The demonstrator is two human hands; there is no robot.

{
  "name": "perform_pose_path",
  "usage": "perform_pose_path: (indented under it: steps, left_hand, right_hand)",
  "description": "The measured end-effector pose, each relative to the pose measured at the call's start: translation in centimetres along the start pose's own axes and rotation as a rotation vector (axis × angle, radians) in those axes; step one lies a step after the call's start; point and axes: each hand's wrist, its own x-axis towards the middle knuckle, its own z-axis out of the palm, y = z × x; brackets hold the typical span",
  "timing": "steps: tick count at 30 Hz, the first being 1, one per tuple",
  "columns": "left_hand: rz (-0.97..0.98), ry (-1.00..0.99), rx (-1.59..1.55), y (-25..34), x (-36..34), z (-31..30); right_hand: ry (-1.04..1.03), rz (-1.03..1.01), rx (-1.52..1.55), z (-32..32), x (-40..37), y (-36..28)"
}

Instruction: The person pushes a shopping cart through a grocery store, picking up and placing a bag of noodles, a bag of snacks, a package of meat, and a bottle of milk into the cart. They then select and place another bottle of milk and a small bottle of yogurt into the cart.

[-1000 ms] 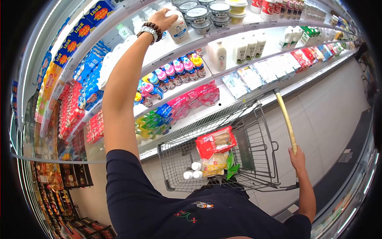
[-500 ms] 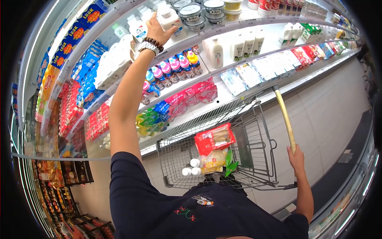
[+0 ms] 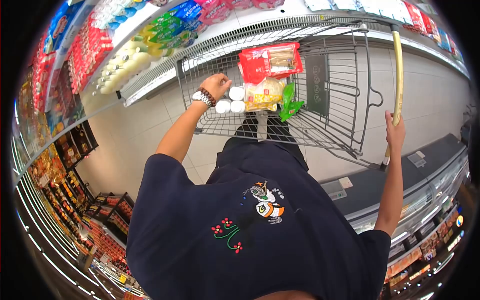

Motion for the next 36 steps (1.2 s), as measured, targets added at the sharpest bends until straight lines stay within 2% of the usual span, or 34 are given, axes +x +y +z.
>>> perform_pose_path:
  steps: [2,5,6,8,12,15,17,19,20,24,26,27,29,30,31,33,35,36]
  left_hand:
    - [-0.059,-0.153,0.049,-4.5,-0.9,5.5]
    - [0.073,-0.182,0.066,-8.2,-1.2,11.2]
    - [0.033,-0.231,0.108,-8.4,-0.5,12.5]
    - [-0.052,-0.329,0.212,-7.2,0.2,13.7]
    - [-0.077,-0.434,0.331,-6.1,1.7,15.7]
    - [-0.072,-0.385,0.275,-6.6,1.6,16.3]
    - [-0.199,-0.293,0.096,-7.6,1.6,14.8]
    - [-0.296,-0.220,-0.023,-6.5,1.6,9.5]
    - [-0.296,-0.090,-0.091,-7.5,1.5,8.0]
    - [-0.102,0.084,-0.313,-6.9,2.7,-2.6]
    - [0.002,0.096,-0.404,-3.4,2.9,-9.8]
    - [0.092,0.108,-0.459,-1.6,3.3,-13.2]
    - [0.321,0.240,-0.246,5.1,2.7,-21.3]
    - [0.321,0.243,-0.272,8.0,2.4,-24.6]
    - [0.304,0.267,-0.227,11.3,2.0,-28.0]
    - [0.565,0.447,-0.144,13.4,3.0,-30.9]
    - [0.499,0.532,-0.087,18.1,4.0,-35.8]
    - [0.564,0.598,-0.040,19.9,4.9,-38.3]
  right_hand:
    - [-0.016,0.018,-0.011,0.3,-0.4,0.2]
    - [-0.010,0.027,-0.014,0.9,-0.2,0.3]
    - [0.003,0.039,-0.029,1.2,-0.2,-0.1]
    - [0.011,0.058,-0.030,1.2,-0.4,-0.3]
    - [0.027,0.061,-0.009,1.4,-0.7,-1.0]
    - [0.028,0.044,-0.010,1.3,-0.6,-0.6]
    - [0.034,0.038,-0.008,1.4,-0.9,-0.6]
    - [0.046,0.025,-0.010,1.0,-1.1,-1.2]
    - [0.044,0.024,-0.021,0.9,-1.2,-1.3]
    - [0.070,-0.008,-0.061,0.6,-0.8,-0.2]
    - [0.084,-0.027,-0.066,0.1,-1.5,-0.7]
    - [0.141,-0.112,-0.115,0.4,-1.1,0.9]
    - [0.259,-0.235,-0.142,1.2,0.3,3.2]
    - [0.283,-0.270,-0.131,1.1,0.3,3.3]
    - [0.275,-0.229,-0.108,0.2,0.3,2.5]
    - [0.197,-0.140,-0.089,-0.6,-1.2,1.0]
    - [0.209,-0.172,-0.099,-0.7,-1.3,1.0]
    - [0.211,-0.187,-0.104,-0.7,-1.5,1.0]
